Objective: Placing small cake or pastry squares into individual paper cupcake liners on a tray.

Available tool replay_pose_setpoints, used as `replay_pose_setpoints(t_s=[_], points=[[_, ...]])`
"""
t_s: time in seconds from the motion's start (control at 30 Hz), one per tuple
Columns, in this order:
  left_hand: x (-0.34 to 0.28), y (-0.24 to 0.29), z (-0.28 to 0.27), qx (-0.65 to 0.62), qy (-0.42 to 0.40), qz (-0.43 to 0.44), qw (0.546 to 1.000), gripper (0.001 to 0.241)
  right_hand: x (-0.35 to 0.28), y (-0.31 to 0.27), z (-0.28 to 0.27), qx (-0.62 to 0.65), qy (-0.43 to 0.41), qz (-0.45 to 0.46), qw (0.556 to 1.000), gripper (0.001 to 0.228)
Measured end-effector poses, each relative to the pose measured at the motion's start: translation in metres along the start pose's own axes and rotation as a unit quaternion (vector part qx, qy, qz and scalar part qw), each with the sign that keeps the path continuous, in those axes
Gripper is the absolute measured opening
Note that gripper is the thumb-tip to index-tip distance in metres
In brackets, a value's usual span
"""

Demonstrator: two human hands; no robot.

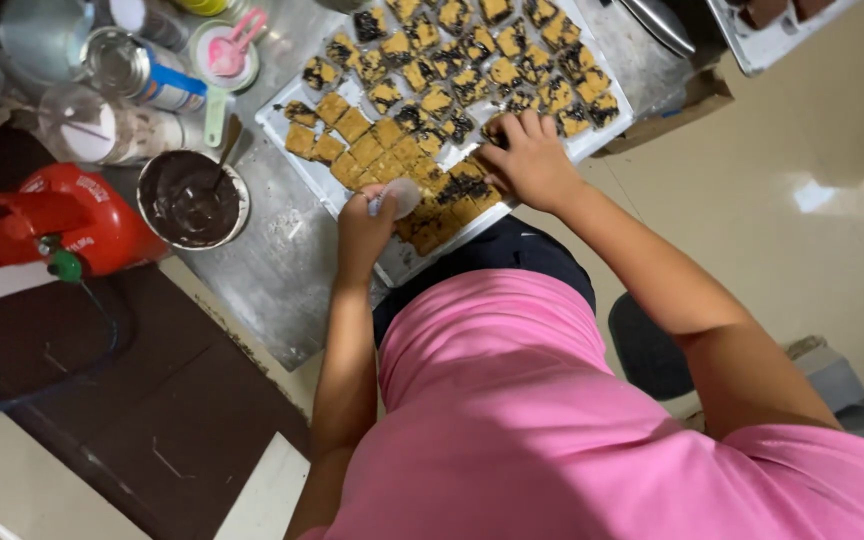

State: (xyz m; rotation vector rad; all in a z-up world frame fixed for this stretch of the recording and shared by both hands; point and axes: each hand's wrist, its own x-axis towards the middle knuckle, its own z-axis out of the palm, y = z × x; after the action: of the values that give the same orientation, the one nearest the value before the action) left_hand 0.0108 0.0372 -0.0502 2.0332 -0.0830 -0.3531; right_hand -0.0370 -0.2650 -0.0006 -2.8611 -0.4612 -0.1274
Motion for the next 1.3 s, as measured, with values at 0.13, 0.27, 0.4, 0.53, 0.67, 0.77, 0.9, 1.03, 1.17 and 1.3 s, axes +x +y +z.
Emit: replay_pose_setpoints(t_s=[0.13, 0.27, 0.4, 0.53, 0.67, 0.77, 0.9, 1.03, 1.17, 1.3], points=[[0.003, -0.015, 0.001, 0.015, 0.008, 0.015, 1.0, 0.031, -0.002, -0.001, -0.01, 0.003, -0.002, -0.037, 0.999, 0.038], [0.007, -0.012, 0.004, -0.026, 0.003, -0.048, 0.998, 0.035, -0.007, 0.004, 0.008, -0.027, -0.014, -0.056, 0.998, 0.042], [0.011, -0.017, 0.011, 0.006, 0.021, 0.039, 0.999, 0.036, 0.002, 0.005, 0.013, -0.047, -0.012, -0.035, 0.998, 0.04], [0.011, 0.011, 0.008, -0.019, -0.029, -0.109, 0.993, 0.039, 0.016, 0.002, 0.005, -0.055, -0.021, -0.029, 0.998, 0.037], [0.014, -0.002, 0.012, 0.006, -0.02, -0.037, 0.999, 0.04, 0.024, 0.006, 0.006, -0.071, -0.038, -0.044, 0.996, 0.039], [0.018, -0.005, 0.013, 0.006, -0.024, -0.041, 0.999, 0.04, 0.029, 0.01, 0.006, -0.066, -0.043, -0.055, 0.995, 0.039], [0.013, -0.022, 0.021, 0.002, -0.031, -0.055, 0.998, 0.04, 0.015, 0.019, 0.017, -0.093, -0.045, -0.081, 0.991, 0.031], [0.011, -0.017, 0.023, -0.02, -0.031, -0.029, 0.999, 0.036, 0.015, 0.02, 0.007, -0.106, -0.054, -0.101, 0.988, 0.026], [0.007, -0.017, 0.024, -0.038, -0.009, 0.014, 0.999, 0.034, 0.017, 0.015, -0.005, -0.089, -0.084, -0.108, 0.987, 0.026], [0.004, 0.012, 0.012, -0.086, -0.035, -0.11, 0.99, 0.037, 0.014, 0.014, -0.01, -0.051, -0.105, -0.095, 0.989, 0.024]])
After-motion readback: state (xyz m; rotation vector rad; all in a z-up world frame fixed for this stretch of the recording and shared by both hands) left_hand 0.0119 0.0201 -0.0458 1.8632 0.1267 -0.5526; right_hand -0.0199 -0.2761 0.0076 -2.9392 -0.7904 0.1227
